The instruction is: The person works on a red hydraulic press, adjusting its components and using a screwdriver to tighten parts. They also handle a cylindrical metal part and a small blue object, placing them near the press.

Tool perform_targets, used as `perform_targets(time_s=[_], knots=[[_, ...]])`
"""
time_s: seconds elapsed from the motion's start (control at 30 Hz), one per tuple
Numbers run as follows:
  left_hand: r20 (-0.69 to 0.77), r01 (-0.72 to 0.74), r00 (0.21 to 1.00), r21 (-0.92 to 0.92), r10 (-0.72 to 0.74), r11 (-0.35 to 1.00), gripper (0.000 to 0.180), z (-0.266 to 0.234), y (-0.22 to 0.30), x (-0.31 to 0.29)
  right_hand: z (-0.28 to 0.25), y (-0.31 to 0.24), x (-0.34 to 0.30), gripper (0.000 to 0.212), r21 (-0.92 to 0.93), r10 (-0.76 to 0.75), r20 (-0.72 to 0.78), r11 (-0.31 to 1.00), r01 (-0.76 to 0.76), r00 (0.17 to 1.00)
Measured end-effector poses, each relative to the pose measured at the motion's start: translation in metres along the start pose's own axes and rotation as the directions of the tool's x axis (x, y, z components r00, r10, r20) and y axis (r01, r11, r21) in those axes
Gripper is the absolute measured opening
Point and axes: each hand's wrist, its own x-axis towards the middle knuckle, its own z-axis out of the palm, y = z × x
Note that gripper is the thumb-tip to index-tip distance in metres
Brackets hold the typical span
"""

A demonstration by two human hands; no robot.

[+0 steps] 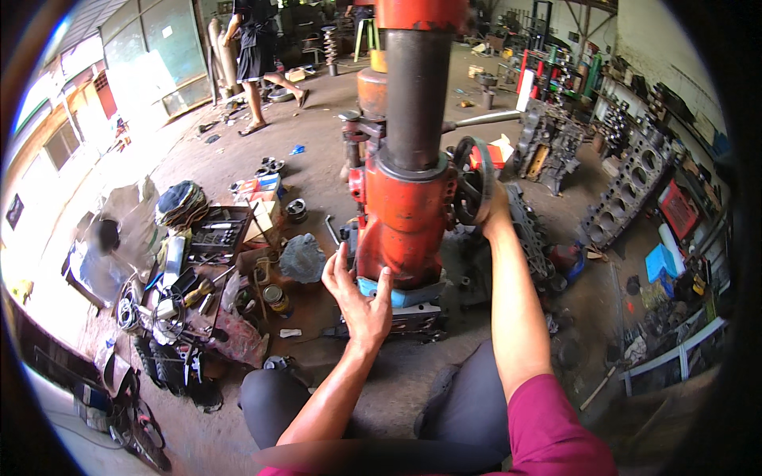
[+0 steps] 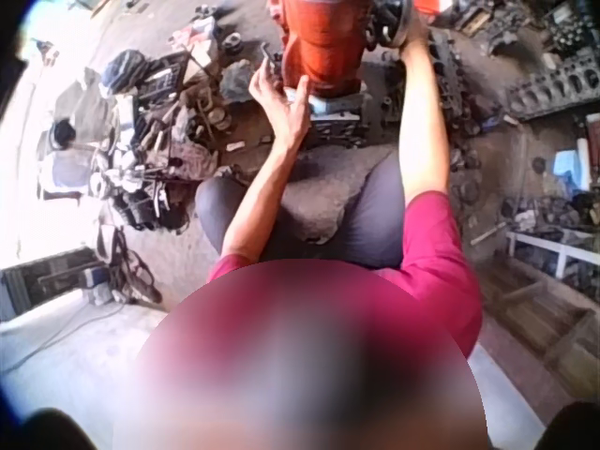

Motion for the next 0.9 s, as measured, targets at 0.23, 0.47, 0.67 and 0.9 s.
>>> perform_targets(time_s=[0.23,0.47,0.67,0.9], knots=[[0.372,-0.151,0.918,0.014,0.135,0.988,0.087,0.0,-0.003,-0.002,-0.004,0.0,0.001,0.039,0.002,-0.016,0.032,1.0,0.016,0.999],[0.454,-0.125,0.886,0.03,0.098,0.992,0.066,-0.044,0.043,0.029,-0.013,0.004,0.01,0.033,0.051,-0.003,0.052,0.999,0.001,0.999],[0.374,-0.168,0.922,0.145,0.103,0.975,0.052,-0.179,0.027,0.026,-0.012,0.006,0.021,0.031,0.109,0.07,-0.02,0.992,-0.068,0.997],[0.212,0.741,0.666,-0.082,-0.715,0.666,0.052,-0.286,-0.098,-0.151,-0.03,0.029,0.041,0.036,0.058,-0.123,0.135,0.991,0.117,0.983]])
